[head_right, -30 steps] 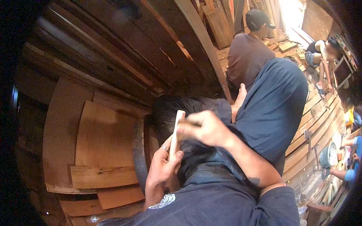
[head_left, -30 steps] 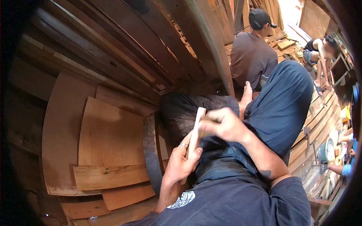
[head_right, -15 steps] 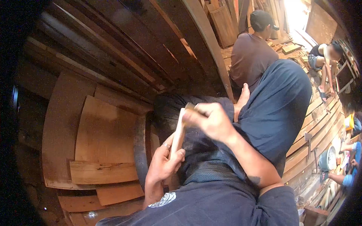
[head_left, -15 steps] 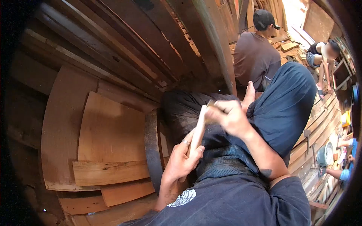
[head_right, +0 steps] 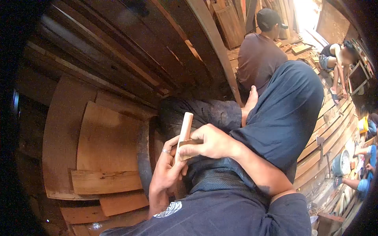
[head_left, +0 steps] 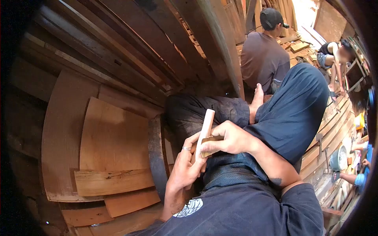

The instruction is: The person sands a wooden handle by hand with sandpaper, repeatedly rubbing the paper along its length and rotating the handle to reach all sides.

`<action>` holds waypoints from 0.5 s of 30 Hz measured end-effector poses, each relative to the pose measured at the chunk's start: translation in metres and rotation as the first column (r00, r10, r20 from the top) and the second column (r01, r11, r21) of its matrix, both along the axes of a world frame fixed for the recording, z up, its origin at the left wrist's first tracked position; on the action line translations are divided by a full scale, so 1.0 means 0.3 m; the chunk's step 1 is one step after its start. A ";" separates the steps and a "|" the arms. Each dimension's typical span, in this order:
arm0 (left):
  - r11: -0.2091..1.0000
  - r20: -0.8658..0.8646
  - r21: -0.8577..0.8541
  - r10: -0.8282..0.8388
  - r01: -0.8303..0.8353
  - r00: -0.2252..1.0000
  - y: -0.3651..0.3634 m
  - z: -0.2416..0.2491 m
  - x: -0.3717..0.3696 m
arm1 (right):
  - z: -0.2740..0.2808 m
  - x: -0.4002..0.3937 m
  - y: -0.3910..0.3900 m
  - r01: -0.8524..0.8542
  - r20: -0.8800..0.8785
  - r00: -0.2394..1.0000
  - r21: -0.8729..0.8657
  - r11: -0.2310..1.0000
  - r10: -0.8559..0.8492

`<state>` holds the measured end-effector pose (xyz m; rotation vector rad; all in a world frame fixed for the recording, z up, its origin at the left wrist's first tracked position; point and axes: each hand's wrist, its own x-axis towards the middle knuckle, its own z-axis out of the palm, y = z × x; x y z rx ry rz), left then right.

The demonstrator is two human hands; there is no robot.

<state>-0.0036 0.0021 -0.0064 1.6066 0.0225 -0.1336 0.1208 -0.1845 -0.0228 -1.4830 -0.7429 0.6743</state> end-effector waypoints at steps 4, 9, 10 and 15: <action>1.000 -0.054 -0.009 0.008 -0.009 0.998 -0.013 0.013 -0.001 | 0.056 0.060 -0.013 0.343 -0.007 0.939 0.086 0.935 -0.344; 0.999 0.016 -0.035 0.036 -0.036 0.999 -0.005 -0.010 0.006 | 0.028 -0.005 0.003 -0.033 0.101 0.994 -0.056 0.998 0.039; 0.999 -0.016 -0.009 0.052 -0.052 0.999 -0.003 -0.006 0.003 | 0.010 0.010 0.002 0.029 0.125 0.992 -0.076 0.997 -0.020; 0.998 -0.024 -0.013 0.060 -0.060 0.998 -0.026 0.032 0.006 | 0.043 0.046 -0.005 0.341 -0.043 0.940 0.114 0.933 -0.338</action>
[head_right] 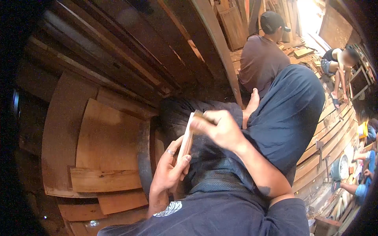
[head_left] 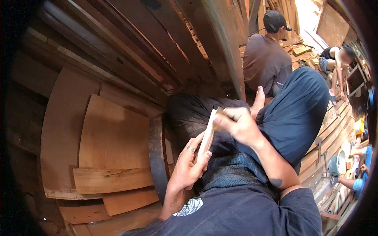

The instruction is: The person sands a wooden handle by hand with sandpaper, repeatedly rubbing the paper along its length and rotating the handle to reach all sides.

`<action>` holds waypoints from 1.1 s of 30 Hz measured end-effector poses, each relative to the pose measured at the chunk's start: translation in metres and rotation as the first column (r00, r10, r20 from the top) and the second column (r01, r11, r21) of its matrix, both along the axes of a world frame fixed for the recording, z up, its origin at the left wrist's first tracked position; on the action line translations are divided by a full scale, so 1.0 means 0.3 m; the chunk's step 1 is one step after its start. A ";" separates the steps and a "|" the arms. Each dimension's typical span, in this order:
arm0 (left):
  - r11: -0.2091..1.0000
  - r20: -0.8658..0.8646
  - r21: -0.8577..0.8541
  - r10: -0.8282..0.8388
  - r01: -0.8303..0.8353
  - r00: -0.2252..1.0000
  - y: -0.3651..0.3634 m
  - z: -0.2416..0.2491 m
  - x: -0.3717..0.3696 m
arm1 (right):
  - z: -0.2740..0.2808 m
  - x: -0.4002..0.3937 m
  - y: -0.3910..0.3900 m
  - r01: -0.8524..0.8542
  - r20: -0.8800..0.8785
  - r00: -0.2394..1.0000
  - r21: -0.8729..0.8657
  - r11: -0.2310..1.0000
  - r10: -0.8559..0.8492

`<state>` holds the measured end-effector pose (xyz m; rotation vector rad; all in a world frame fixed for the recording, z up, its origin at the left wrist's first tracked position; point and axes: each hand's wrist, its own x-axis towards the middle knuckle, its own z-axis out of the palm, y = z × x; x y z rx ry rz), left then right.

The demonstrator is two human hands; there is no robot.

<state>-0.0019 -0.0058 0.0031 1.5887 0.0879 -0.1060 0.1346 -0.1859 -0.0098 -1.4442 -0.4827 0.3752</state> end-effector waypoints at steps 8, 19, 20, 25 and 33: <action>0.996 0.065 0.087 -0.033 0.028 0.997 0.023 -0.017 -0.002 | 0.003 0.030 -0.024 0.011 0.043 0.999 -0.059 0.998 -0.008; 0.999 0.004 0.025 -0.043 0.043 0.999 0.001 -0.009 -0.003 | -0.005 -0.009 -0.016 -0.114 0.076 0.990 -0.061 0.992 0.119; 0.999 -0.001 0.018 -0.041 0.041 0.999 0.008 -0.015 -0.001 | -0.033 -0.033 0.001 -0.223 0.096 0.969 -0.068 0.972 0.229; 0.999 -0.008 -0.026 -0.026 0.026 1.000 -0.002 0.001 -0.012 | -0.021 0.028 -0.013 -0.032 0.049 0.998 -0.074 0.997 0.036; 0.999 -0.017 -0.049 -0.022 0.021 1.000 0.010 0.003 -0.006 | -0.031 0.001 0.017 -0.115 0.053 0.991 -0.104 0.988 0.121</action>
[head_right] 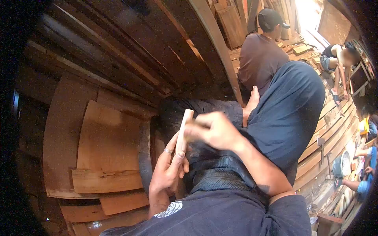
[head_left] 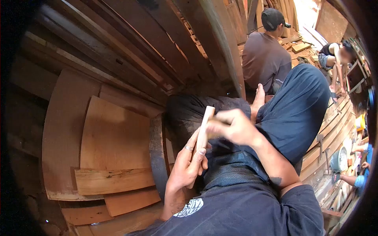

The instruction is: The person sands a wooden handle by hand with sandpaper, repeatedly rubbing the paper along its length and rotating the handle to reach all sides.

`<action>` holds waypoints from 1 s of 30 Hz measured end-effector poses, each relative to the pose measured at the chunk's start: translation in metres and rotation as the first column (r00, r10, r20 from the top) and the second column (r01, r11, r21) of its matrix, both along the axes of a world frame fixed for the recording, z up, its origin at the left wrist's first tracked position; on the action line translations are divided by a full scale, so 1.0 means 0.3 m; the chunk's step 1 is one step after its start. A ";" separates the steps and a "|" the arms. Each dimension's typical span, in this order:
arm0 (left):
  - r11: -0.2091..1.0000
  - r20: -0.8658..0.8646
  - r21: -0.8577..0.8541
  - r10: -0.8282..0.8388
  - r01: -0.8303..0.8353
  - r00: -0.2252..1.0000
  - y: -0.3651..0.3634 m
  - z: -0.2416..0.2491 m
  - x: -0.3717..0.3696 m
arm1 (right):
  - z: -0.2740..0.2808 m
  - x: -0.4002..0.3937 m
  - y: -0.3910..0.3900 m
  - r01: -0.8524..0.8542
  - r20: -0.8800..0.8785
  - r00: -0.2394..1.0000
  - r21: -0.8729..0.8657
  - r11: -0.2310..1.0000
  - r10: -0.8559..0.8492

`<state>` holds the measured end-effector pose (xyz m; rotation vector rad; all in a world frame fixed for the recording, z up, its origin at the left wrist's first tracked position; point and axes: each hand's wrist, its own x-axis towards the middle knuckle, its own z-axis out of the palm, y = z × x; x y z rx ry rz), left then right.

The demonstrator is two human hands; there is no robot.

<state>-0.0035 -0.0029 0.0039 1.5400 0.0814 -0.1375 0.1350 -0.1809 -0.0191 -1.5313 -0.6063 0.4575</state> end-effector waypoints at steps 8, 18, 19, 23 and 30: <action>1.000 0.020 0.015 -0.018 0.017 1.000 0.015 -0.024 0.002 | 0.037 -0.009 -0.019 -0.068 0.033 0.997 -0.070 0.995 0.070; 1.000 0.021 -0.022 0.006 -0.006 1.000 -0.001 -0.011 -0.003 | 0.009 0.010 -0.003 -0.002 -0.070 0.998 -0.006 1.000 0.001; 1.000 0.019 -0.021 -0.008 0.009 1.000 -0.003 -0.007 -0.004 | 0.054 0.018 -0.021 0.083 -0.089 0.993 0.082 0.993 -0.076; 0.999 -0.004 0.001 -0.047 0.047 0.999 -0.009 -0.002 0.003 | 0.024 -0.023 -0.021 -0.212 -0.055 0.976 -0.023 0.977 0.211; 0.999 -0.011 -0.001 -0.041 0.041 0.999 -0.008 -0.010 -0.007 | 0.026 0.028 -0.023 0.066 -0.046 0.997 0.050 0.997 -0.063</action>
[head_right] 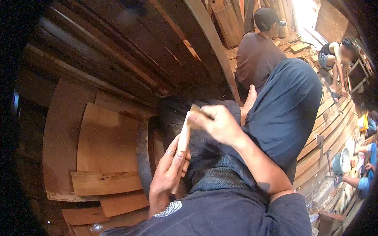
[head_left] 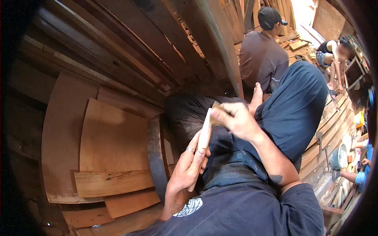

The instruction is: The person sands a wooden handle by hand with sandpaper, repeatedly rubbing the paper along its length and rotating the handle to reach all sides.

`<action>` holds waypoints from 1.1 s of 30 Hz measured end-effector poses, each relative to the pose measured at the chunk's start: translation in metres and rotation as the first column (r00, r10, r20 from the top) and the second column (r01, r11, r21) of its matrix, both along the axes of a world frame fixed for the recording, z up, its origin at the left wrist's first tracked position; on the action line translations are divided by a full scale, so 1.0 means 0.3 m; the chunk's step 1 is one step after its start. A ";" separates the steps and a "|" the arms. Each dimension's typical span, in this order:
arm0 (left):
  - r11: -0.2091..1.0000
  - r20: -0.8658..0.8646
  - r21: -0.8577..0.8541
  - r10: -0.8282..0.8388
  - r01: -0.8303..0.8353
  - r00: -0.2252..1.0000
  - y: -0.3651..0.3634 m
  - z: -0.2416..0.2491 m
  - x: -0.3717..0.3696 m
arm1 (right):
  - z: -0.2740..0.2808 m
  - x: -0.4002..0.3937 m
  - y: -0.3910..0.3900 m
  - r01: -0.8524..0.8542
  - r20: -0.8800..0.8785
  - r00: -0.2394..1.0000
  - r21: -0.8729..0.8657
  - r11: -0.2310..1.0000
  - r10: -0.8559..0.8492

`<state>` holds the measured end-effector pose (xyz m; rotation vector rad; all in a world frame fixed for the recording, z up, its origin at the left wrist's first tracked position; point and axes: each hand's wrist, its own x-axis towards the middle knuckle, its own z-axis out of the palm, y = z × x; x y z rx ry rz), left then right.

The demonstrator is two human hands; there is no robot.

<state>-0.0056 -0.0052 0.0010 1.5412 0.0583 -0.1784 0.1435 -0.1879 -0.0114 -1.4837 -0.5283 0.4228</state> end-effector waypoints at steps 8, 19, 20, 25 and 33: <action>0.999 0.004 -0.032 -0.003 0.003 1.000 0.007 0.000 0.002 | 0.013 -0.002 -0.001 0.061 0.066 0.996 -0.057 0.997 -0.057; 0.992 -0.002 -0.129 -0.005 0.005 1.000 0.002 -0.008 -0.003 | 0.001 -0.028 0.013 -0.007 0.012 1.000 0.069 0.998 0.006; 0.994 -0.025 -0.102 0.031 -0.034 0.999 -0.002 0.001 -0.002 | -0.005 -0.057 0.018 -0.150 0.042 0.988 0.004 0.989 0.150; 0.994 0.016 -0.106 0.030 -0.028 0.999 0.018 0.014 0.001 | -0.007 -0.027 0.039 -0.017 -0.023 1.000 0.080 0.997 0.019; 0.988 0.003 -0.143 0.053 -0.052 0.999 0.021 0.001 0.001 | 0.001 -0.042 0.032 -0.133 0.030 0.991 -0.041 0.990 0.134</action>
